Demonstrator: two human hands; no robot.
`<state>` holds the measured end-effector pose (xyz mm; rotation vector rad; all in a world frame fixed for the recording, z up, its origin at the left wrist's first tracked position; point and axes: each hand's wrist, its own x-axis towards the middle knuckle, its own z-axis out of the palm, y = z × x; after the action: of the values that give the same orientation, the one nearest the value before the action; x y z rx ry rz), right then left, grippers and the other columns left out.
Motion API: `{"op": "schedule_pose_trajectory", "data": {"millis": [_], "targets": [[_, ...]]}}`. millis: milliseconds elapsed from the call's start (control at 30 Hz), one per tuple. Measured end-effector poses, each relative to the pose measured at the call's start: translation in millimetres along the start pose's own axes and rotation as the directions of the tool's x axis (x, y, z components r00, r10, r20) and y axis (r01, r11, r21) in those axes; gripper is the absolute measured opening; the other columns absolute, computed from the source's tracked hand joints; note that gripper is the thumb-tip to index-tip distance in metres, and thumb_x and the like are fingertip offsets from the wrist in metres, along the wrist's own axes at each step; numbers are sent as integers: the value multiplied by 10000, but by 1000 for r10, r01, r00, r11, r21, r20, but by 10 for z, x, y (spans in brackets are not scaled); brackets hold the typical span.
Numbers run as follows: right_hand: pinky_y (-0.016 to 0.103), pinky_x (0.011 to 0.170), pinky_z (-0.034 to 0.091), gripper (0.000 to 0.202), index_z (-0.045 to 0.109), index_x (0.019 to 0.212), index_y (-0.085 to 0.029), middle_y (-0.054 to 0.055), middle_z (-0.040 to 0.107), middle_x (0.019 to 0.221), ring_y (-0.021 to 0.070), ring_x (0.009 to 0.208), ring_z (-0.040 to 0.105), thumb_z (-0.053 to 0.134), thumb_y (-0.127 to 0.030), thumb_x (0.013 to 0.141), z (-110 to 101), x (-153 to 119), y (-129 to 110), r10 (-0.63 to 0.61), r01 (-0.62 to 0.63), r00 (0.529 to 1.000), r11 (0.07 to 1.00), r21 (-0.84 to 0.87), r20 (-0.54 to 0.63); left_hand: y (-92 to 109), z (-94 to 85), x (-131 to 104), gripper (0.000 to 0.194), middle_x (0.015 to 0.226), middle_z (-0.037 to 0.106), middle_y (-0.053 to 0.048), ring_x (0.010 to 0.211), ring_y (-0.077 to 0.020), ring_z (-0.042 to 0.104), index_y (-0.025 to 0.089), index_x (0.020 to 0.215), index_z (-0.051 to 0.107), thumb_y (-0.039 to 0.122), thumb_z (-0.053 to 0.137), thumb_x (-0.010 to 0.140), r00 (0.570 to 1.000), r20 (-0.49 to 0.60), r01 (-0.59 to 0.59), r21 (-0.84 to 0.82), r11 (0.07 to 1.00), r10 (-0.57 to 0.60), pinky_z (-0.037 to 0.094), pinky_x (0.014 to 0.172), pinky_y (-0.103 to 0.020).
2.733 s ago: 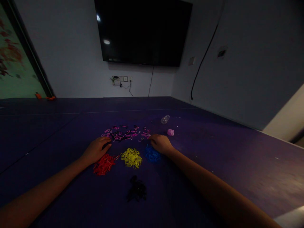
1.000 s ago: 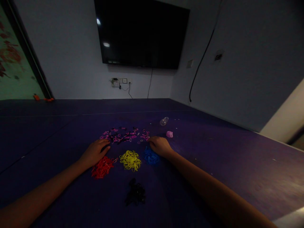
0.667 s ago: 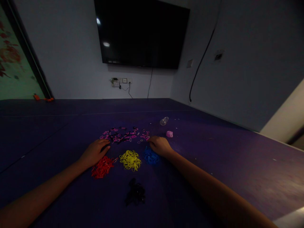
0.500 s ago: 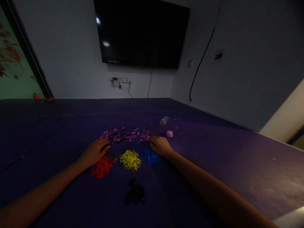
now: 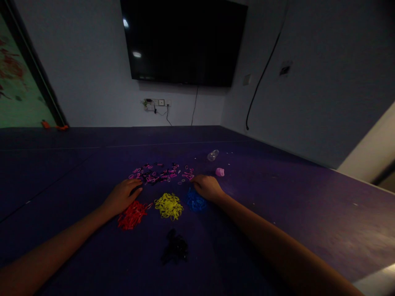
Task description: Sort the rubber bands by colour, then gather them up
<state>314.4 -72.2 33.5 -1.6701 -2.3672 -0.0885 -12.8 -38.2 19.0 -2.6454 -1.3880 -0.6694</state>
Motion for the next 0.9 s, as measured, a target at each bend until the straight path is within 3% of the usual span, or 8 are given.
{"op": "schedule_pose_trajectory", "data": {"millis": [900], "targets": [[233, 830, 416, 345, 615, 1115, -218, 51, 630, 1149, 177, 1011, 587, 404, -201, 843, -27, -17, -18, -8, 8, 1000, 999, -35, 9, 10, -9, 2, 494, 1116, 641, -121, 1061, -248, 573, 151, 1060, 639, 468, 311, 871, 1000, 10, 10, 7, 1000, -10, 435, 946, -408]]}}
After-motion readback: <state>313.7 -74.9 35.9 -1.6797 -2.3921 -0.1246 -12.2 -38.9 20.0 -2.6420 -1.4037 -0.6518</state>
